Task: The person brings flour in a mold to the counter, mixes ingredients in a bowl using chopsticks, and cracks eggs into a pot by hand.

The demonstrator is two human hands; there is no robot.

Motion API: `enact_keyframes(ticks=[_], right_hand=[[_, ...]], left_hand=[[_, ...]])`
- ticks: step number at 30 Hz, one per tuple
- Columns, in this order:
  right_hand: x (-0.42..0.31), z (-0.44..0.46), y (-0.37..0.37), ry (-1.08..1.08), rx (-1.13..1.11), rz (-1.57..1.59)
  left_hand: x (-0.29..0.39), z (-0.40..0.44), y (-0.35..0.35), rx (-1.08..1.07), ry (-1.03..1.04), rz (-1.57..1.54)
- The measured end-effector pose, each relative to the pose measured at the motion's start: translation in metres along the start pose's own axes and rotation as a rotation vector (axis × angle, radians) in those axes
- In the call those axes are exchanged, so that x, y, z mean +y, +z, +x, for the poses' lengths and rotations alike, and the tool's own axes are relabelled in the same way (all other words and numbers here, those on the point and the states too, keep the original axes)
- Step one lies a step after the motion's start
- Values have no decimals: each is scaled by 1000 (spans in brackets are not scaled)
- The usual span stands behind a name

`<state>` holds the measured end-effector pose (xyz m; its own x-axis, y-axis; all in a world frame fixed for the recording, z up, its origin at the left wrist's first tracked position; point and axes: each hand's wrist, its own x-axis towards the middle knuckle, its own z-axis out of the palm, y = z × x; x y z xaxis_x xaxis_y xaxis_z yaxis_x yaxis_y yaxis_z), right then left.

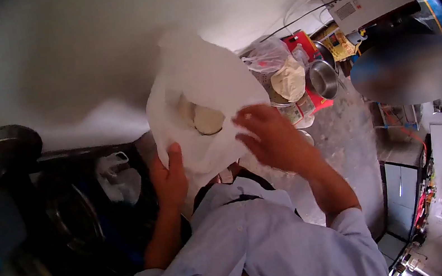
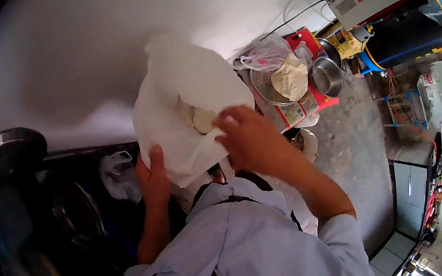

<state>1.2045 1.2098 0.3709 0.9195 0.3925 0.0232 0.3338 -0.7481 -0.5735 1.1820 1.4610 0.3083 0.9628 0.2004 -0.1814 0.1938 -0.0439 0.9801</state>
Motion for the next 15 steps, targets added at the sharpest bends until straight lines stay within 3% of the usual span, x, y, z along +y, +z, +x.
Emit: enact_keyframes(ticks=[3,7,10,11,15], right_hand=[[5,40,-11,-33,270,-238],[20,78,-13,96,386,-266],[48,91,-21,225,64,8],[54,90,-19,62,226,-69],[45,93,-55,0,327,-293]], left_hand=[[17,-10,-7,-15,-61,-19],[7,-23,-12,-58,-91,-98],[4,-31,-17,-65,-76,-50],[1,-33,-17,-69,-92,-103],[-12,-43,-18,-114,-155,-253]])
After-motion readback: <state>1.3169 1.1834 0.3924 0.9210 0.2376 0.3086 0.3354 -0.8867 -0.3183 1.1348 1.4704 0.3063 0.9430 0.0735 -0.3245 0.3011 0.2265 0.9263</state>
